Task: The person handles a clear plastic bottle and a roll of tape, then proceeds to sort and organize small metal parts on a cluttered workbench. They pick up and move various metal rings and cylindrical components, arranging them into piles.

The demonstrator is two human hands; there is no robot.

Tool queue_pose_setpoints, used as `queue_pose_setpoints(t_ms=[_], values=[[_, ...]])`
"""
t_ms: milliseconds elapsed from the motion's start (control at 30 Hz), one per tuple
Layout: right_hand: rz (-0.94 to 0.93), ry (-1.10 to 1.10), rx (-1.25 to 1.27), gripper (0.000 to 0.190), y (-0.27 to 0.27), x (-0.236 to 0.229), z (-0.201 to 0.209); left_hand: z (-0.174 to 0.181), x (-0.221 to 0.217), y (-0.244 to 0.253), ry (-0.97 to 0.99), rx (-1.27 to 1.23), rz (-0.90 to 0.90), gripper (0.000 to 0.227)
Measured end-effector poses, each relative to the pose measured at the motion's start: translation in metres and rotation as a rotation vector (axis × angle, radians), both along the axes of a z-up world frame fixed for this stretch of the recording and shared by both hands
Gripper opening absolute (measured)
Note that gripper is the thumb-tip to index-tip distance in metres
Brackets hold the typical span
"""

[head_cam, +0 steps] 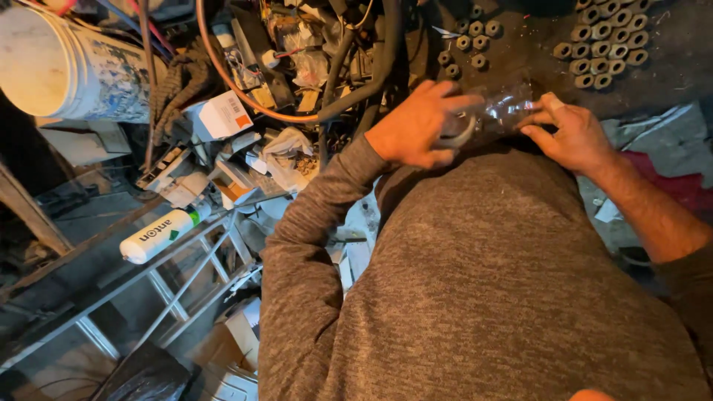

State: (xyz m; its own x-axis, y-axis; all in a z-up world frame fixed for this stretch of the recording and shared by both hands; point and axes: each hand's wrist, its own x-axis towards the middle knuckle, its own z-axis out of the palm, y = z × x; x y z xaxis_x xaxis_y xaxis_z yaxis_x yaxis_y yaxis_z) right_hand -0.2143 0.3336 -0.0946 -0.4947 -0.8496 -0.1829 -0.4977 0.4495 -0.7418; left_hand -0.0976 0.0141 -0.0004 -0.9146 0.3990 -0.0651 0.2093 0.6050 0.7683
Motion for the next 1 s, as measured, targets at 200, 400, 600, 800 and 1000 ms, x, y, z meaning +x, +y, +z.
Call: queue_pose_setpoints(t_ms=[200, 400, 600, 800, 1000], values=[[0.008, -0.038, -0.024, 0.043, 0.000, -0.005, 0.002, 0.011, -0.001, 0.005, 0.177, -0.043, -0.071, 0.048], [-0.004, -0.101, 0.041, 0.054, -0.004, -0.010, 0.007, 0.001, -0.018, 0.022, 0.344, -0.275, -0.217, 0.041], [-0.139, -0.159, 0.150, 0.062, -0.011, -0.015, 0.015, -0.018, -0.028, 0.023, 0.401, -0.337, -0.310, 0.053], [-0.197, -0.089, 0.000, 0.059, -0.009, -0.008, -0.002, -0.016, -0.037, 0.029, 0.314, -0.337, -0.338, 0.043], [-0.215, -0.043, 0.006, 0.057, -0.011, -0.002, -0.001, -0.029, -0.034, 0.035, 0.318, -0.432, -0.284, 0.054]])
